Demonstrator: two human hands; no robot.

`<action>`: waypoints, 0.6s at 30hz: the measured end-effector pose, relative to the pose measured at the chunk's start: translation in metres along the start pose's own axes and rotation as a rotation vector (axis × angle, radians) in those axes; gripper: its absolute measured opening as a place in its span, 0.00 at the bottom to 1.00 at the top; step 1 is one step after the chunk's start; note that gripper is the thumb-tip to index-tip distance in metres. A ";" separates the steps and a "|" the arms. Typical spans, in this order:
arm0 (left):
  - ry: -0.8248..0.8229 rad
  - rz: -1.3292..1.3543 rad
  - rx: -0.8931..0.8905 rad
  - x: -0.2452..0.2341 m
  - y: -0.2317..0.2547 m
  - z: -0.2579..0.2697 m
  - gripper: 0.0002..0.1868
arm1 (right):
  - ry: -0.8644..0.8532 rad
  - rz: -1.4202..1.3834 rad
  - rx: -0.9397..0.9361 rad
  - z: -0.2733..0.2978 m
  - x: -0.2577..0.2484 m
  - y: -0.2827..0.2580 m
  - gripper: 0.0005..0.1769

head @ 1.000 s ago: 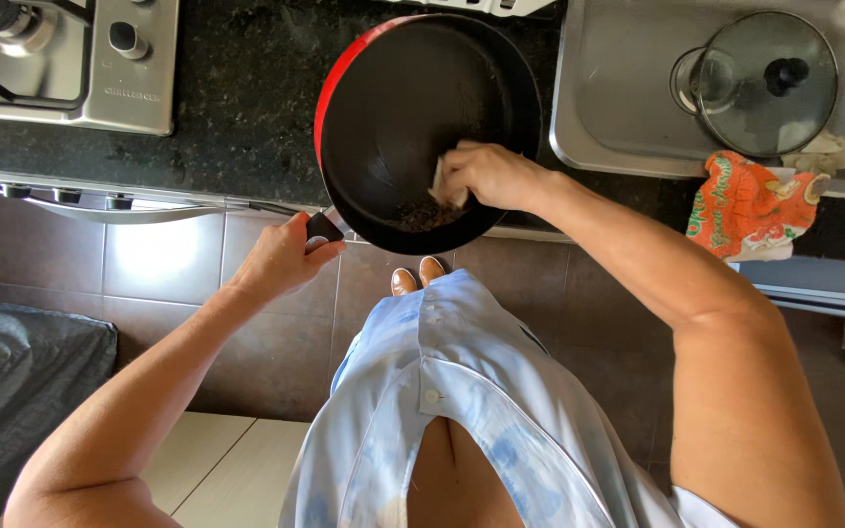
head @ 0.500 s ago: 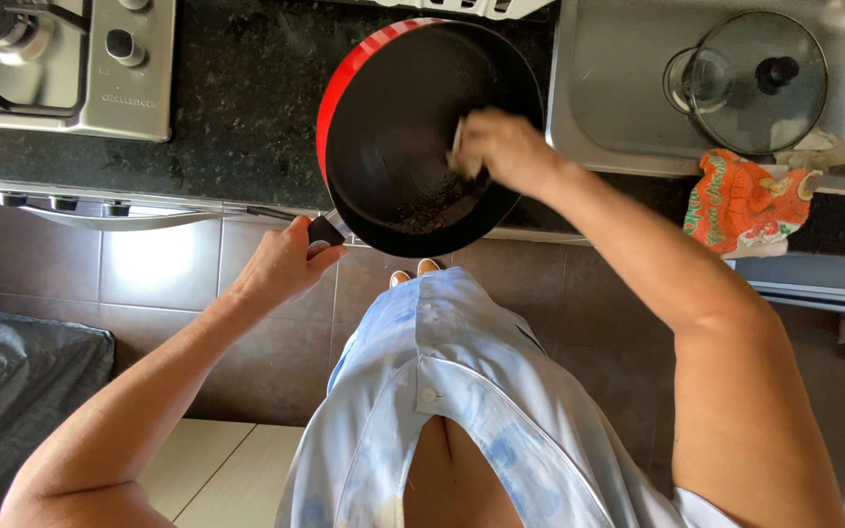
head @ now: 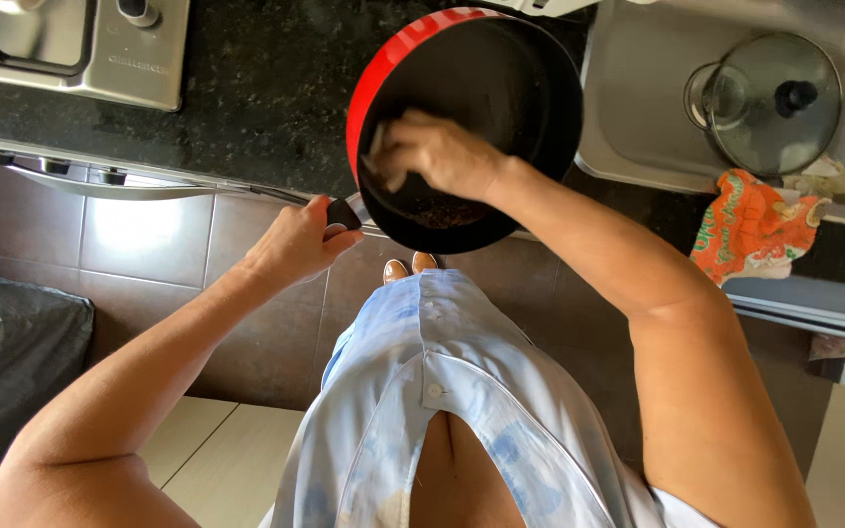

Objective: The person removes food items from a pan into a plastic container, seals the container, places it in a refrigerator, retrieves paper towels from a drawer, and wipes the inside of the pan before placing the pan into the sink.

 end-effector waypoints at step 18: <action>-0.023 -0.031 0.040 -0.003 -0.008 -0.026 0.28 | 0.039 -0.131 -0.128 0.013 0.000 0.022 0.16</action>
Point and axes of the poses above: each hand's wrist, its own z-axis away from the middle knuckle, its own x-axis out of the palm, y = z × x, the point moved 1 cm from there along -z, towards the middle knuckle, and after that the axes turned 6 degrees about -x, right-handed, at the moved point
